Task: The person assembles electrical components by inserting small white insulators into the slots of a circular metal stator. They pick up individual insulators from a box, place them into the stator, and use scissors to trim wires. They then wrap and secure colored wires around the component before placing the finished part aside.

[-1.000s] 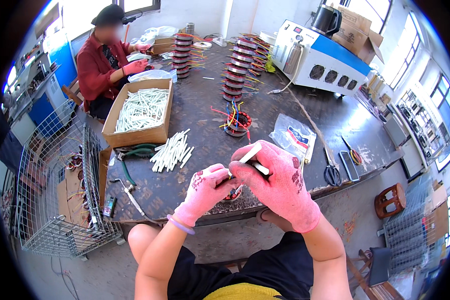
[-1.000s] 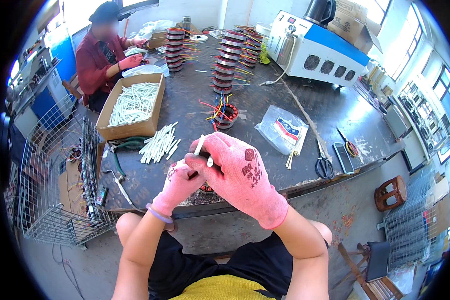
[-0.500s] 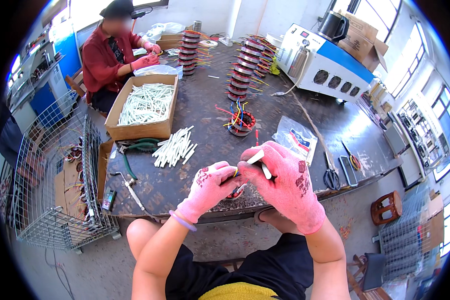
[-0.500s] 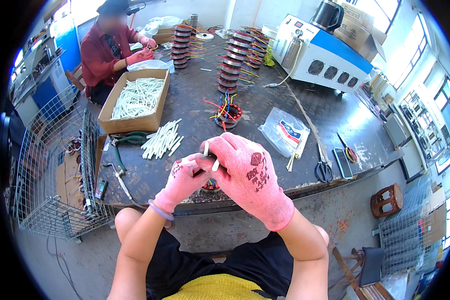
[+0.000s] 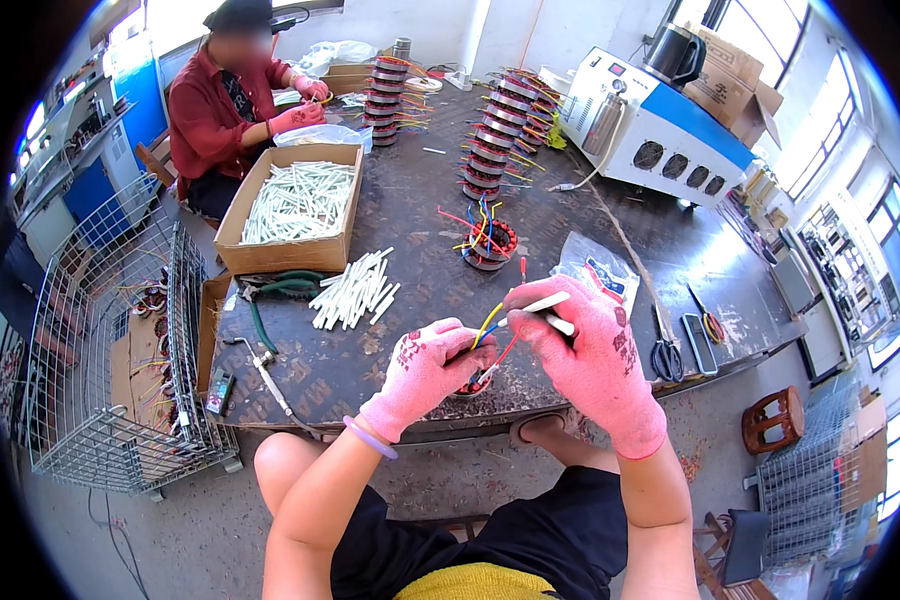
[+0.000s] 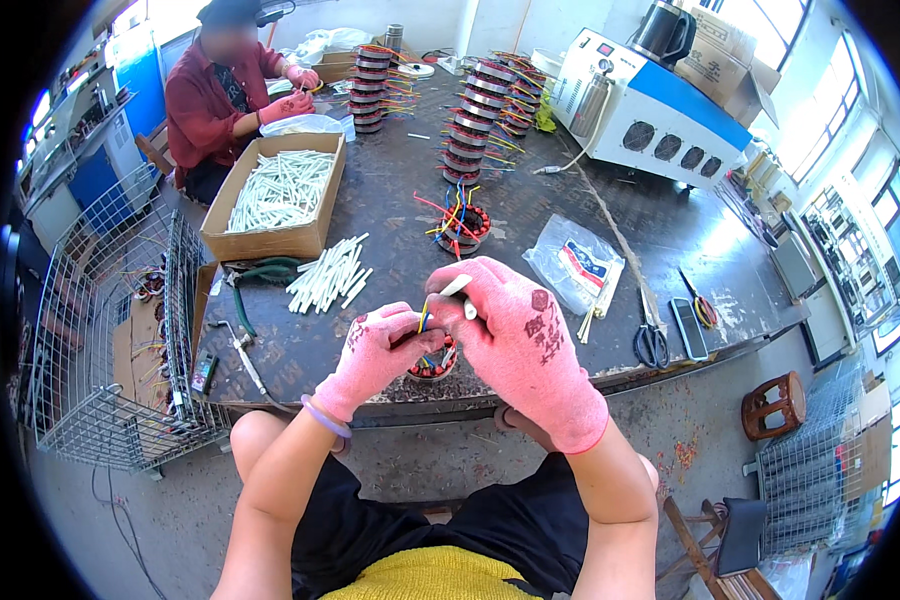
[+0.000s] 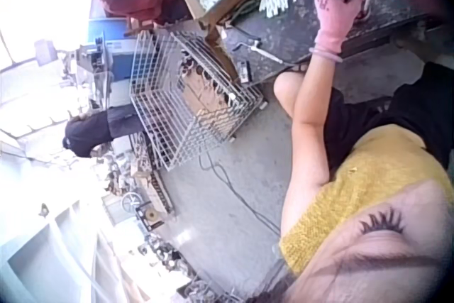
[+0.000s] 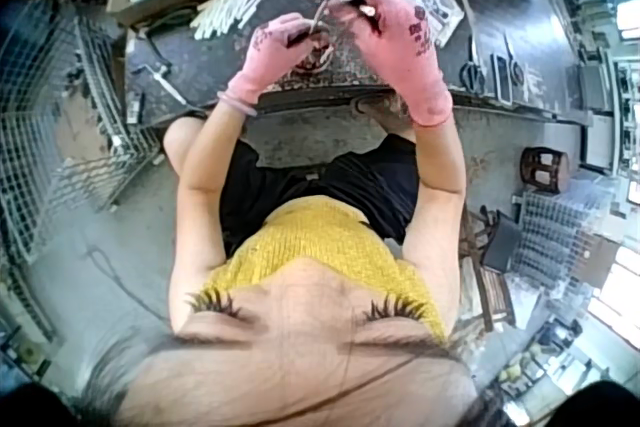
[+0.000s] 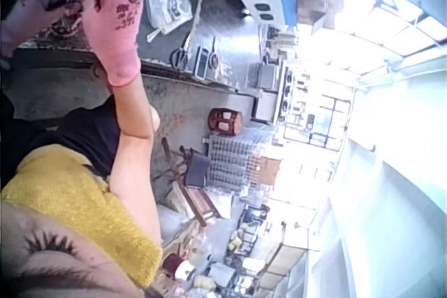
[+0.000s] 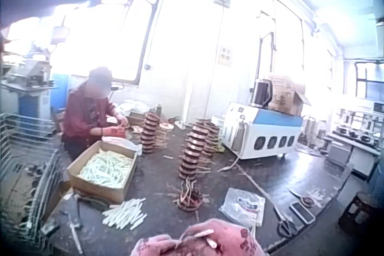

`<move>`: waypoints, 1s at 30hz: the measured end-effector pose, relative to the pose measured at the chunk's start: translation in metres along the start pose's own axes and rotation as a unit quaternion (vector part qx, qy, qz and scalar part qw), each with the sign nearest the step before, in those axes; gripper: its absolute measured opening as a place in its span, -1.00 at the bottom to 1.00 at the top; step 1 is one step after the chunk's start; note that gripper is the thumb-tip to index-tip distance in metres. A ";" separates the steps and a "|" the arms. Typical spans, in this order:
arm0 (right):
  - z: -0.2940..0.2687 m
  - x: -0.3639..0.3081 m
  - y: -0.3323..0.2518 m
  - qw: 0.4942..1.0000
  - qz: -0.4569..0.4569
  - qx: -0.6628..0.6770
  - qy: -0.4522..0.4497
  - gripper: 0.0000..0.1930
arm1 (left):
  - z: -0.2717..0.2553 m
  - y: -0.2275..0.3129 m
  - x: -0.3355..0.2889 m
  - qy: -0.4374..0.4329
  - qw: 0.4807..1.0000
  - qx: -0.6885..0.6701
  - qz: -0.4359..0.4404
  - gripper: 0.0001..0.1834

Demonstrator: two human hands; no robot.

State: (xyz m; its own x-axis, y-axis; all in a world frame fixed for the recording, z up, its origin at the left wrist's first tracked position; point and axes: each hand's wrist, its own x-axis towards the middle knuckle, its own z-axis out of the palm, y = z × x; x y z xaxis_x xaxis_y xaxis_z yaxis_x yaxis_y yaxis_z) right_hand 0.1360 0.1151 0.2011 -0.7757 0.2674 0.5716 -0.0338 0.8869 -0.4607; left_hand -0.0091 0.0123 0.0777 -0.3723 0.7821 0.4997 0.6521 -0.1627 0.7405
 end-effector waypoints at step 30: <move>-0.009 -0.006 0.013 0.961 0.212 0.180 -0.003 -0.85 | 0.013 0.004 -0.003 0.006 0.994 -0.110 0.028 -0.79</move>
State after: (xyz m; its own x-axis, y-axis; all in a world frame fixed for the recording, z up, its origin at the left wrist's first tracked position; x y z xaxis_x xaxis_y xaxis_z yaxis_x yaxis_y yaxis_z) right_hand 0.1460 0.1282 0.1978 -0.7722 0.5717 0.2773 0.0708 0.5111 -0.8566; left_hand 0.0036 0.0170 0.0733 -0.3477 0.7612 0.5474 0.5128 -0.3344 0.7907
